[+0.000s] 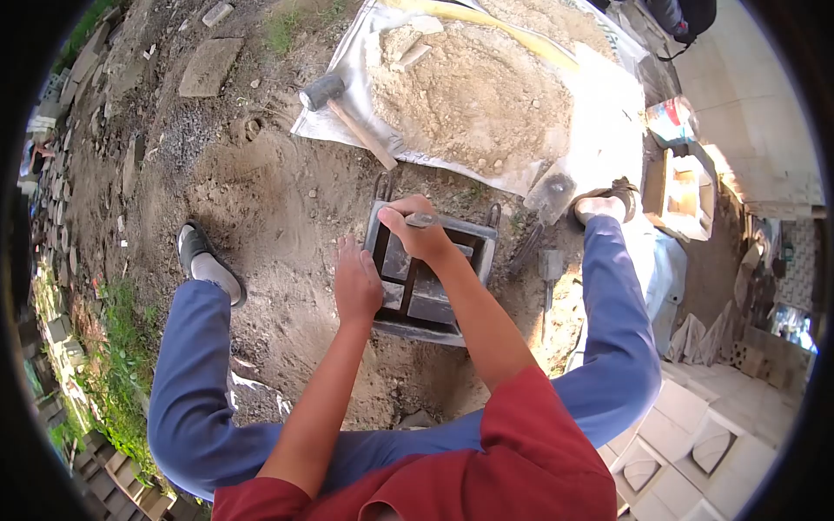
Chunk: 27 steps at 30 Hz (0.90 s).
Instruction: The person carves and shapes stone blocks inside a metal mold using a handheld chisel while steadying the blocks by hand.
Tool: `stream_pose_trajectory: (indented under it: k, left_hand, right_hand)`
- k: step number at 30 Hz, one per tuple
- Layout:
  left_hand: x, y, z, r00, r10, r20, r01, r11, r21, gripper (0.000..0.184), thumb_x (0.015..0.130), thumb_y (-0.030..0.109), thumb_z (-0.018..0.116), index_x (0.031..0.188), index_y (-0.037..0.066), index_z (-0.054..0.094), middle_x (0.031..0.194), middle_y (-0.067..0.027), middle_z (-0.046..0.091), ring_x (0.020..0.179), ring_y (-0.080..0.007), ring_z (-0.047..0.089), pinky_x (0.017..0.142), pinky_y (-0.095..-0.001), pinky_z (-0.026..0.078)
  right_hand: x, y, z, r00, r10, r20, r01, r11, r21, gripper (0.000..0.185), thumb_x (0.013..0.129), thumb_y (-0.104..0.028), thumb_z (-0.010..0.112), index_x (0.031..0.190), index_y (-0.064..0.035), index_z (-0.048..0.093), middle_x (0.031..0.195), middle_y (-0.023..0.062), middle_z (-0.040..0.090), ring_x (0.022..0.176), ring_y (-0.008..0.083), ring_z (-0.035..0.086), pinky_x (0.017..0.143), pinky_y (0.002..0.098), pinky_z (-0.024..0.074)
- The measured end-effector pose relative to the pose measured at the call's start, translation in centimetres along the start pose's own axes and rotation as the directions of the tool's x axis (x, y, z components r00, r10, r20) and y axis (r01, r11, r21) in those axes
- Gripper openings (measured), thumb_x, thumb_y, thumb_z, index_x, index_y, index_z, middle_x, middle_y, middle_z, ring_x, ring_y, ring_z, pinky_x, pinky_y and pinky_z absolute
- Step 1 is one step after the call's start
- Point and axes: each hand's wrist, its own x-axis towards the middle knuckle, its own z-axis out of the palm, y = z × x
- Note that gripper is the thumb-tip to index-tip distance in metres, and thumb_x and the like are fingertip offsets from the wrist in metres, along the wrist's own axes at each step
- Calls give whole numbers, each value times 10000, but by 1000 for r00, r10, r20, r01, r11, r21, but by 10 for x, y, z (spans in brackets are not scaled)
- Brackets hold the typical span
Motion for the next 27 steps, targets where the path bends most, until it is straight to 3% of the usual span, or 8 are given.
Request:
stream_pose_trajectory:
  k: [2, 7, 9, 15, 18, 21, 25, 27]
  left_hand:
    - [-1, 1, 1, 1000, -4, -8, 4, 1000, -13, 492, 1063, 243, 329, 1330, -131, 506, 1453, -324, 467, 1419, -467, 365, 1213, -512, 237]
    - [-2, -1, -1, 1000, -1, 4, 1, 1000, -10, 498, 1056, 238, 352, 1358, -133, 488, 1443, -335, 471, 1410, -470, 377, 1216, -504, 234]
    - [0, 4, -2, 1000, -15, -19, 14, 999, -30, 571, 1041, 330, 434, 1371, -134, 478, 1447, -331, 471, 1415, -463, 377, 1219, -497, 233]
    - [-1, 7, -4, 998, 34, -48, -32, 999, 37, 818, 912, 533, 650, 1356, -135, 491, 1457, -316, 473, 1417, -461, 378, 1214, -489, 252]
    - [0, 8, -7, 1000, -12, -23, 13, 999, 37, 791, 887, 535, 681, 1376, -66, 523, 1467, -306, 469, 1419, -459, 380, 1206, -496, 264]
    - [6, 6, -2, 998, -22, -57, 24, 999, 31, 748, 861, 562, 694, 1453, 133, 538, 1464, -294, 478, 1412, -467, 389, 1194, -512, 283]
    - [1, 9, -6, 997, -26, -67, 27, 999, 20, 760, 857, 567, 697, 1456, 128, 534, 1467, -295, 475, 1410, -467, 392, 1183, -527, 297]
    - [0, 8, -5, 997, -10, -76, 12, 1000, 26, 751, 862, 557, 696, 1456, 128, 533, 1468, -297, 473, 1409, -464, 396, 1184, -519, 300]
  right_hand:
    - [13, 4, -4, 991, 125, 39, -125, 992, 13, 425, 933, -248, 600, 624, 7, 460, 535, 32, 352, 523, 136, 319, 506, 366, 278]
    - [-5, -13, -10, 1000, 1, 6, -1, 997, 82, 445, 959, -257, 599, 629, 10, 466, 525, 13, 358, 524, 121, 322, 500, 352, 281]
    - [1, 0, -4, 1000, 11, -24, -14, 993, -117, 454, 964, -263, 595, 624, 5, 460, 522, 26, 351, 523, 131, 318, 503, 355, 286]
    - [-7, -19, -18, 1000, -21, 16, 23, 994, -105, 423, 975, -229, 598, 650, 19, 490, 543, 33, 387, 553, 107, 355, 514, 348, 307]
    - [1, 2, -18, 982, 189, 7, -189, 979, 74, 408, 986, -229, 603, 650, -13, 519, 562, -24, 400, 568, 76, 374, 520, 308, 310]
    - [-5, -17, -23, 988, 145, -47, -140, 985, 96, 404, 992, -224, 594, 645, -33, 516, 581, -51, 405, 573, 72, 371, 519, 300, 300]
    - [-12, -5, -12, 998, -66, -9, 64, 983, -172, 404, 970, -208, 580, 642, 0, 470, 549, 69, 354, 535, 139, 350, 520, 353, 312]
    - [-12, -16, -17, 999, 18, 46, -9, 982, -189, 398, 956, -213, 581, 649, 15, 472, 566, 114, 321, 522, 170, 341, 519, 378, 316]
